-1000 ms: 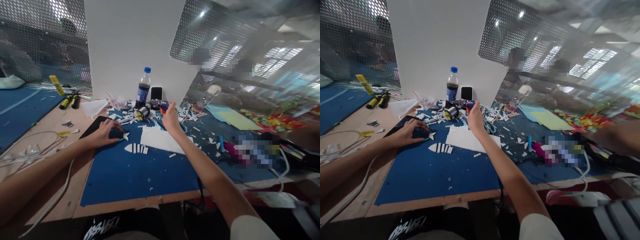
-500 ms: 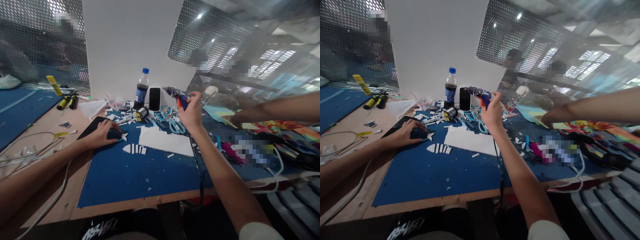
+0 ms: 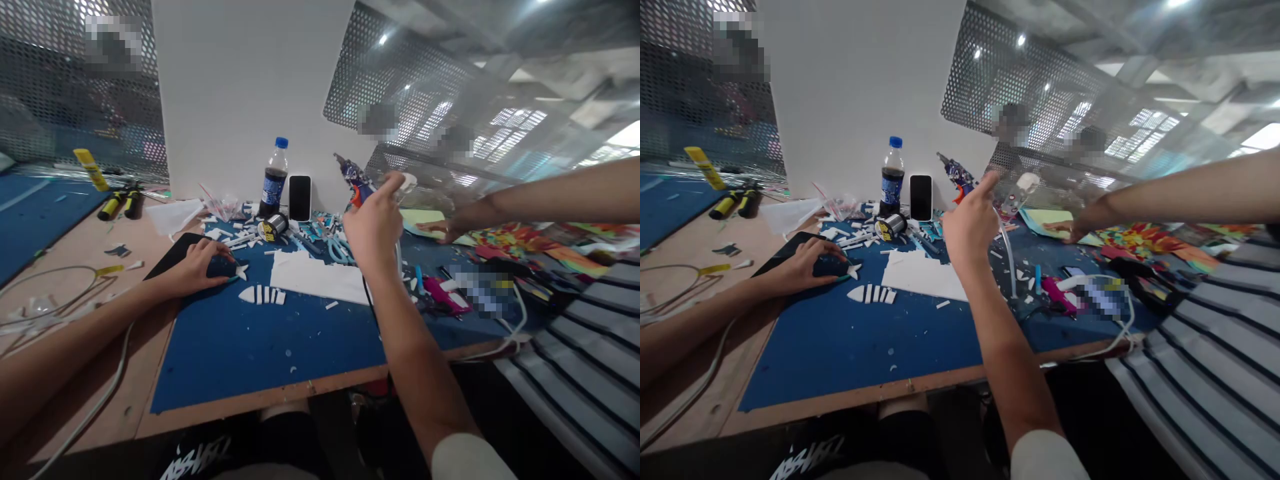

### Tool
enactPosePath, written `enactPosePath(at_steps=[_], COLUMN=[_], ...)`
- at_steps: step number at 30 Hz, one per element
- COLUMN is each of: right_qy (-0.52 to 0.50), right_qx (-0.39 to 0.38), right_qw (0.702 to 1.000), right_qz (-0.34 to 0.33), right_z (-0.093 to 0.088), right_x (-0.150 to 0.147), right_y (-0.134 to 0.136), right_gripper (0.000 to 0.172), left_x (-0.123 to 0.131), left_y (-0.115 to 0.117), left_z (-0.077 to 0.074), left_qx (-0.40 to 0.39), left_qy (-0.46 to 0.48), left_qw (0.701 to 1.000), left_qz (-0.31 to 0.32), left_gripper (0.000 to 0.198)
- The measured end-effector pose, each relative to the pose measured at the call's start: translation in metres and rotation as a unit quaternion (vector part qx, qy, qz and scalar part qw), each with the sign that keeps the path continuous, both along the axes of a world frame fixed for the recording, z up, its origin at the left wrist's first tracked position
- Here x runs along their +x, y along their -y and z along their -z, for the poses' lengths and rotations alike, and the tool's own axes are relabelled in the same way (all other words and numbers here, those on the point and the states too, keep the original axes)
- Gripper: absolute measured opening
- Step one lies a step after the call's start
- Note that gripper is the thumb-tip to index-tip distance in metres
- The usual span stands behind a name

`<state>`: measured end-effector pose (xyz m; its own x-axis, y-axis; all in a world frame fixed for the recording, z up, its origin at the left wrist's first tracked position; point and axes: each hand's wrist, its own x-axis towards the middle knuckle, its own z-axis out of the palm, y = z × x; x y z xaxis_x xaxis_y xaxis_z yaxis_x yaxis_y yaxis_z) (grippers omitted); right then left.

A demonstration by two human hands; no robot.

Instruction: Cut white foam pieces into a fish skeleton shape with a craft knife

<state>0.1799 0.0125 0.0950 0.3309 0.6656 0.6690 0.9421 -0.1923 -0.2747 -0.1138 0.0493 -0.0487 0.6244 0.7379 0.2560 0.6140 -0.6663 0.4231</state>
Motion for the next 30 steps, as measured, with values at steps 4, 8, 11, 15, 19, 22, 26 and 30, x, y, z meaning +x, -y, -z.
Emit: enactPosePath(at_steps=[4, 8, 11, 15, 19, 22, 26, 30], right_qy=[-0.018, -0.048, -0.066, -0.066, -0.064, -0.070, -0.074, -0.076], right_qx=[-0.012, -0.134, -0.173, -0.210, -0.240, -0.253, -0.260, -0.276], right_qw=[0.999, 0.981, 0.971, 0.963, 0.954, 0.948, 0.943, 0.937], right_qz=[0.050, 0.133, 0.149, 0.158, 0.168, 0.180, 0.195, 0.199], right_z=[0.013, 0.045, 0.077, 0.107, 0.116, 0.115, 0.111, 0.105], right_x=[0.006, 0.026, 0.038, 0.044, 0.043, 0.042, 0.041, 0.041], right_y=[-0.024, -0.045, -0.052, -0.054, -0.059, -0.063, -0.064, -0.063], right_gripper=[0.061, 0.068, 0.064, 0.062, 0.067, 0.066, 0.068, 0.078], left_x=[0.000, 0.001, 0.001, 0.001, 0.001, 0.001, 0.001, 0.000], left_y=[-0.001, 0.000, 0.001, 0.001, 0.000, 0.000, -0.001, -0.002], left_z=[0.000, -0.002, -0.003, -0.002, 0.000, 0.000, 0.000, 0.000], left_qx=[-0.005, -0.008, -0.004, -0.003, -0.005, -0.008, -0.012, -0.011], left_qy=[0.002, -0.002, -0.004, -0.003, -0.002, -0.002, -0.005, -0.007], left_qw=[1.000, 1.000, 1.000, 1.000, 1.000, 1.000, 1.000, 1.000], left_qz=[-0.002, -0.001, -0.001, -0.006, -0.010, -0.015, -0.016, -0.010], left_gripper=[0.040, 0.040, 0.039, 0.037, 0.037, 0.037, 0.037, 0.038])
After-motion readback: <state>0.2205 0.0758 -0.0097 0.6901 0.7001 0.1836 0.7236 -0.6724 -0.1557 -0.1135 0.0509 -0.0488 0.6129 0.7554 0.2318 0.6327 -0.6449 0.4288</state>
